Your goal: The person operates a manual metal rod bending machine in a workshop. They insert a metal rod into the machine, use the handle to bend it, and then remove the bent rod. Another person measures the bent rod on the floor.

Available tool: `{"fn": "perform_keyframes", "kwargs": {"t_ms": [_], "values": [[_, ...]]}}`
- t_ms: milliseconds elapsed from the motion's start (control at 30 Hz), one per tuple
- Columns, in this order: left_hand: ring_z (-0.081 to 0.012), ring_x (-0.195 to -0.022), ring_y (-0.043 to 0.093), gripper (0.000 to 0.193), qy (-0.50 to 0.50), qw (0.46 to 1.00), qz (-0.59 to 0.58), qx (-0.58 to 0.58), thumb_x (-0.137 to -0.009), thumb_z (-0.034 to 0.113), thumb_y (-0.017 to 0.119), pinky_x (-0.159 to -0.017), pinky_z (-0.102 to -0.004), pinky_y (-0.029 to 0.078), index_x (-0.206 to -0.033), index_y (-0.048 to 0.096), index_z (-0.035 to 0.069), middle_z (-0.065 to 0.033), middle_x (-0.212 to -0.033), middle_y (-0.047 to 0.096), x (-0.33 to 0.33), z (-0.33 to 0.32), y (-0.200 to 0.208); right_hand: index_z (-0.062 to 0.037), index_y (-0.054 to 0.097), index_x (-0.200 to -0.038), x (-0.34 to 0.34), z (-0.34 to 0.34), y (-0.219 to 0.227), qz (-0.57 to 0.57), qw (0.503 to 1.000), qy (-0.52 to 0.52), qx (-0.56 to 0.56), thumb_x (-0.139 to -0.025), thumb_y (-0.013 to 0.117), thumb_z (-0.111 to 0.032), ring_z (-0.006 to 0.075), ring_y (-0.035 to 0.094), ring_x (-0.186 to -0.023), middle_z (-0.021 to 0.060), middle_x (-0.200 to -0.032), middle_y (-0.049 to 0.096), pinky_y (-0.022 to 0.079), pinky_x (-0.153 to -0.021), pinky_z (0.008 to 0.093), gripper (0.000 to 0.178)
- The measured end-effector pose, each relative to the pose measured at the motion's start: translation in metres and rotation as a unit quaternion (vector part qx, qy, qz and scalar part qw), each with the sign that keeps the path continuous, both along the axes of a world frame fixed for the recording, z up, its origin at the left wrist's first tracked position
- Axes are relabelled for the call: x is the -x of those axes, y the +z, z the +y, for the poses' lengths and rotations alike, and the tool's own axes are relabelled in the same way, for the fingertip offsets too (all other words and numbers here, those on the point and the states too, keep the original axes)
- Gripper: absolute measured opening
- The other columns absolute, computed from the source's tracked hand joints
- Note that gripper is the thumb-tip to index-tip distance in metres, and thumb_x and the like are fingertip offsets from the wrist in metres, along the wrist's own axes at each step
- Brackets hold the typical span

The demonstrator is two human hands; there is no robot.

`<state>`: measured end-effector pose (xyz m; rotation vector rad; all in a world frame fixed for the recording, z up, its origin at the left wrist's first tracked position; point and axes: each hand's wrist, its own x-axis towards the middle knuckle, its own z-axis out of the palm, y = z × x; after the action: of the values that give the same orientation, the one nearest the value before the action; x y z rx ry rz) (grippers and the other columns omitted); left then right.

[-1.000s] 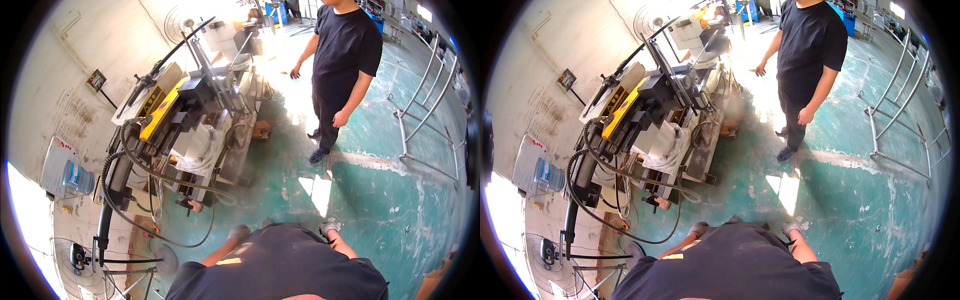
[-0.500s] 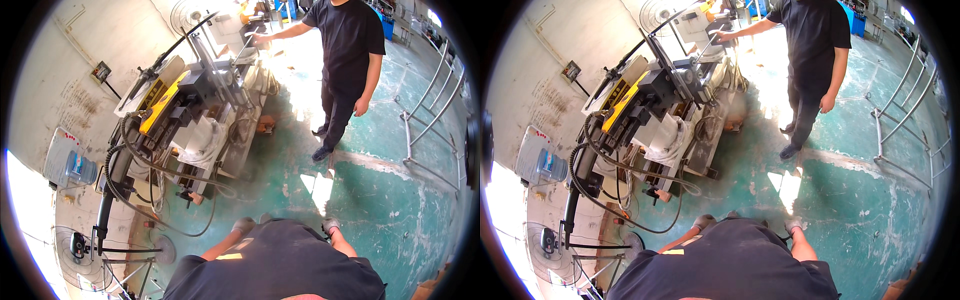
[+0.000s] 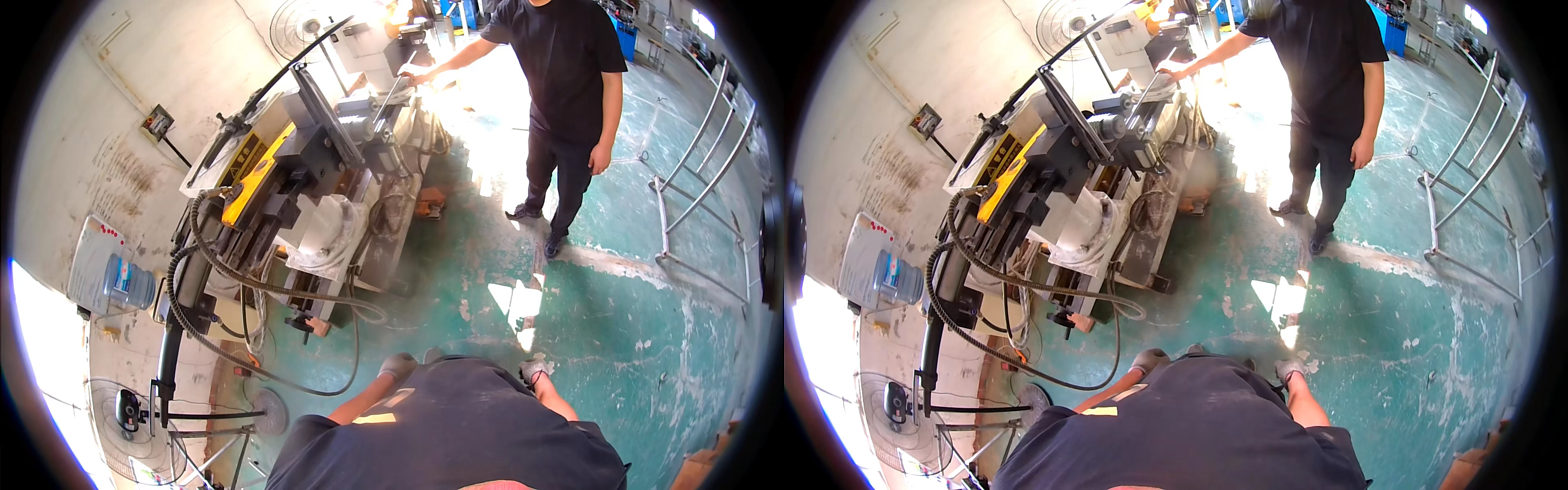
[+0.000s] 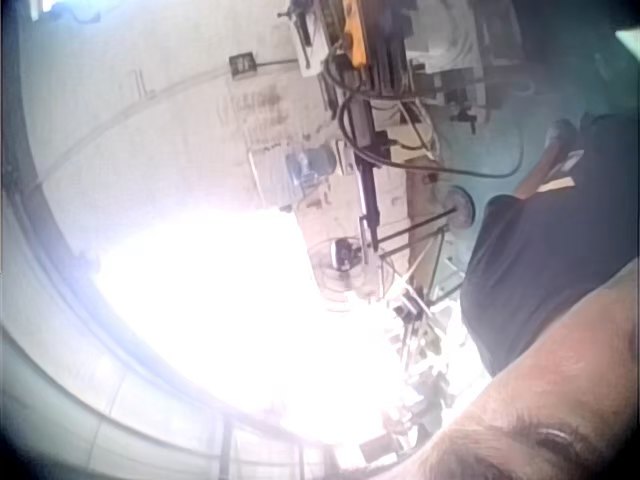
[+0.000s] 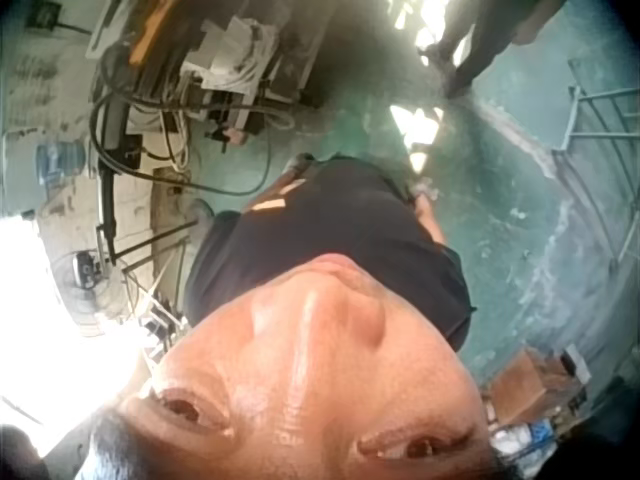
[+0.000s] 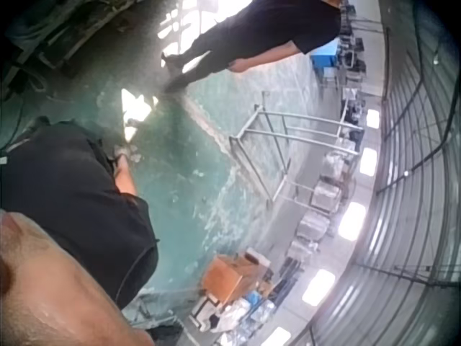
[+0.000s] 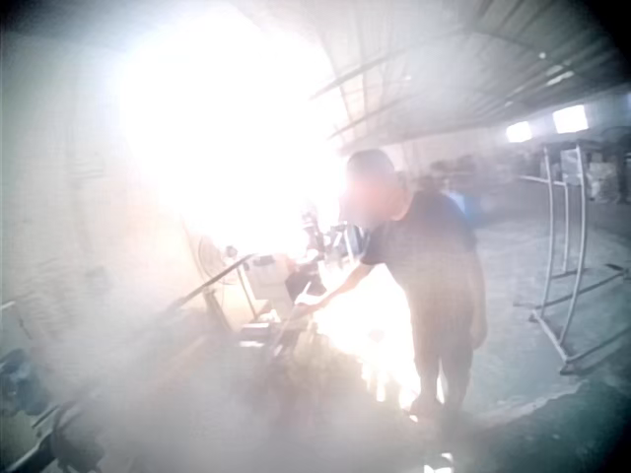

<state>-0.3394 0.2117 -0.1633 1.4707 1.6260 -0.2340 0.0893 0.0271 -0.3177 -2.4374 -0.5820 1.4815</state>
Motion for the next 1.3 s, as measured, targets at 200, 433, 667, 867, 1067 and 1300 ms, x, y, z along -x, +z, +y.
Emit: {"fn": "perform_keyframes", "kwargs": {"t_ms": [200, 433, 667, 867, 1067, 1300], "values": [[-0.0366, -0.119, 0.076, 0.044, -0.021, 1.0, -0.015, -0.001, -0.092, 0.038, 0.068, -0.107, -0.0435, 0.055, -0.123, 0.082, 0.01, -0.0204, -0.121, 0.081, -0.011, 0.013, -0.005, -0.007, 0.083, -0.094, -0.014, -0.01, -0.024, -0.041, 0.998, -0.026, -0.028, -0.1, 0.066, -0.026, 0.0235, 0.07, -0.061, 0.0064, -0.076, 0.077, 0.054, -0.057, 0.0411, 0.027], [-0.035, -0.118, 0.076, 0.043, -0.018, 1.0, -0.01, 0.003, -0.093, 0.036, 0.067, -0.105, -0.0428, 0.056, -0.123, 0.082, 0.01, -0.0199, -0.12, 0.081, 0.002, 0.011, -0.002, -0.0055, 0.083, -0.092, 0.011, -0.002, 0.007, -0.032, 0.999, -0.004, -0.024, -0.097, 0.067, -0.025, 0.0244, 0.072, -0.063, 0.0089, -0.077, 0.078, 0.055, -0.06, 0.0416, 0.026], [-0.0334, -0.116, 0.077, 0.041, -0.006, 1.0, -0.014, 0.012, -0.094, 0.034, 0.066, -0.103, -0.0422, 0.056, -0.123, 0.082, 0.009, -0.0189, -0.119, 0.081, 0.001, 0.012, 0.01, -0.004, 0.085, -0.11, 0.018, -0.002, 0.029, -0.012, 0.999, -0.043, 0.02, -0.091, 0.068, -0.026, 0.0306, 0.081, -0.093, 0.018, -0.099, 0.083, 0.061, -0.085, 0.0425, 0.033], [-0.0337, -0.117, 0.077, 0.04, -0.019, 1.0, -0.012, 0.019, -0.096, 0.033, 0.066, -0.103, -0.0422, 0.056, -0.124, 0.081, 0.009, -0.0183, -0.119, 0.081, -0.005, 0.017, 0.012, -0.0044, 0.085, -0.108, 0.017, -0.005, 0.027, -0.044, 0.999, -0.016, 0.013, -0.093, 0.067, -0.026, 0.0299, 0.081, -0.09, 0.0166, -0.097, 0.083, 0.061, -0.083, 0.0426, 0.032], [-0.0355, -0.121, 0.076, 0.04, -0.046, 0.999, -0.006, 0.005, -0.096, 0.034, 0.065, -0.105, -0.0429, 0.056, -0.125, 0.081, 0.011, -0.0188, -0.123, 0.081, -0.005, 0.023, 0.008, -0.0058, 0.085, -0.109, 0.028, -0.008, 0.05, -0.03, 0.998, -0.052, 0.014, -0.093, 0.066, -0.03, 0.0342, 0.081, -0.096, 0.0184, -0.1, 0.083, 0.061, -0.086, 0.0439, 0.035], [-0.0368, -0.123, 0.075, 0.043, -0.042, 0.999, -0.004, 0.012, -0.095, 0.036, 0.066, -0.107, -0.0437, 0.056, -0.127, 0.081, 0.012, -0.0196, -0.126, 0.08, 0.021, 0.031, -0.009, -0.0072, 0.085, -0.11, 0.044, 0.011, 0.054, -0.042, 0.998, 0.014, 0.038, -0.093, 0.065, -0.03, 0.0349, 0.08, -0.102, 0.0178, -0.104, 0.083, 0.06, -0.091, 0.0451, 0.035]]}}
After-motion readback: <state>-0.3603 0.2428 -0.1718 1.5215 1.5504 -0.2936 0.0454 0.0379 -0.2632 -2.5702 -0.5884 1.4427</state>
